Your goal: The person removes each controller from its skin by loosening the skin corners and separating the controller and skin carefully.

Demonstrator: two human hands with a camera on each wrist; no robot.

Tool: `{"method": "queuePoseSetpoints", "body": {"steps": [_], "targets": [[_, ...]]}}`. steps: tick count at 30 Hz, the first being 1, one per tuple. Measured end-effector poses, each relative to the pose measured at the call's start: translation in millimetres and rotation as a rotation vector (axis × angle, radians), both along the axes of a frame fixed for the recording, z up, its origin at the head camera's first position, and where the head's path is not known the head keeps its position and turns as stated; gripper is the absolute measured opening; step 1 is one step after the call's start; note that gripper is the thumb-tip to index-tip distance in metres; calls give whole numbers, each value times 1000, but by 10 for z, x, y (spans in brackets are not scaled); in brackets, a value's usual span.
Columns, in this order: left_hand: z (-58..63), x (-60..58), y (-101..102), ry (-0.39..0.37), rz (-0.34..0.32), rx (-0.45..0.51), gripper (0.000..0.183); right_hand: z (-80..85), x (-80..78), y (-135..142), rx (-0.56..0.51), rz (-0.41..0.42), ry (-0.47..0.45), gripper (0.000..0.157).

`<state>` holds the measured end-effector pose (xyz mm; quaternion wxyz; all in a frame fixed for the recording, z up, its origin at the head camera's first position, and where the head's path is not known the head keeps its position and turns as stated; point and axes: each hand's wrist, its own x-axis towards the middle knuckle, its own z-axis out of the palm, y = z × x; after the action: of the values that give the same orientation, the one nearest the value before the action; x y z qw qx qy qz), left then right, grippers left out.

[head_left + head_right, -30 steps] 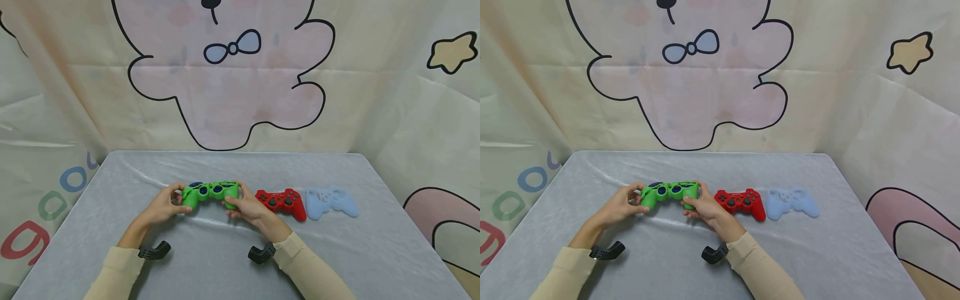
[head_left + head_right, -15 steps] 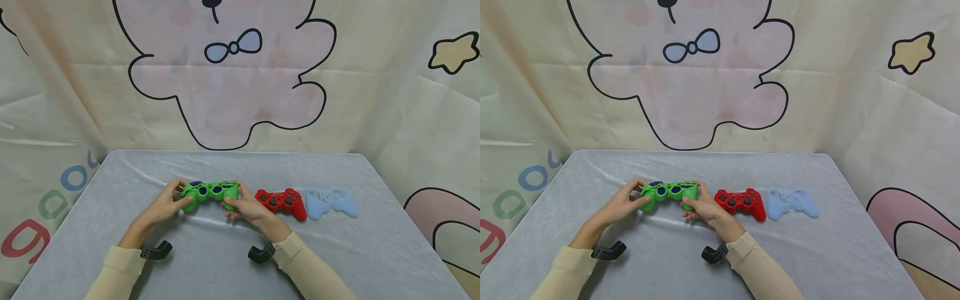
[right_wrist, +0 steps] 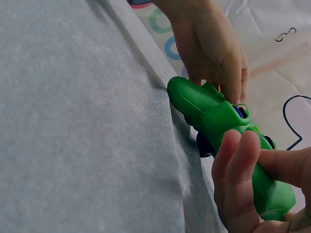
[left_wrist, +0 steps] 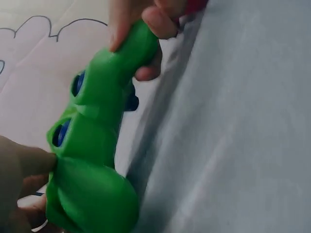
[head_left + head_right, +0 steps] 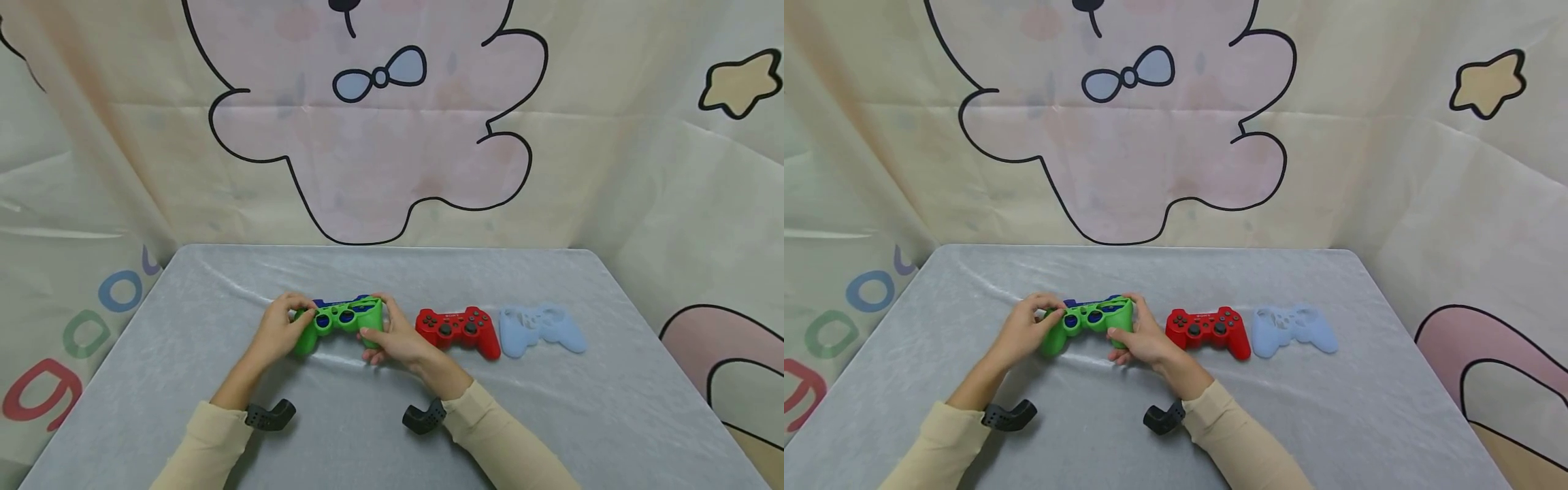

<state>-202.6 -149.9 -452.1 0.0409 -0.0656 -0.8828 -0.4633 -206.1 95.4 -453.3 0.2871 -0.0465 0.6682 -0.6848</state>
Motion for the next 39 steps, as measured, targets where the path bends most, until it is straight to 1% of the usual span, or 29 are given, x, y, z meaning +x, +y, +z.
{"method": "queuePoseSetpoints", "body": {"steps": [3,6,9,10,12,14,16,18,21,22,26,28,30,32,33,34,37,39], "targets": [[-3,-8,6,-73,6,97,16,-1,1,-2,11,14,5,74],[-4,-7,7,-159,23,240,20,-1,2,-1,14,23,2,76],[-1,-1,-5,-210,20,375,22,4,0,-3,2,21,-10,76],[-3,1,-8,-218,11,404,22,4,2,-1,-1,18,-13,76],[-7,8,-24,-218,-23,410,21,1,2,-1,-9,8,-25,75],[-12,14,-36,-201,-69,392,19,-4,2,-3,-13,-1,-28,74],[-14,22,-47,-174,-104,338,18,-6,2,-9,-10,-1,-16,75],[-7,28,-42,-132,-127,257,16,-9,3,-15,-5,7,3,75],[11,38,0,-63,-123,140,16,-9,3,-19,1,19,33,74],[13,39,20,-45,-121,118,18,-7,4,-18,4,21,40,73],[17,46,110,-19,-130,96,32,-7,13,-28,22,40,76,70],[5,41,146,1,-146,83,35,-5,23,-41,36,53,94,70],[-5,42,173,25,-147,62,32,-5,37,-55,46,60,102,71],[-18,43,192,34,-126,74,26,-2,51,-69,52,60,107,72],[-17,47,199,26,-107,90,23,-4,57,-74,55,60,108,72],[-16,50,204,3,-86,117,22,-5,59,-79,55,60,109,72],[-10,63,210,-79,-36,246,22,8,66,-85,49,76,116,72],[-8,67,205,-130,-23,339,24,28,64,-76,43,97,118,71]]}}
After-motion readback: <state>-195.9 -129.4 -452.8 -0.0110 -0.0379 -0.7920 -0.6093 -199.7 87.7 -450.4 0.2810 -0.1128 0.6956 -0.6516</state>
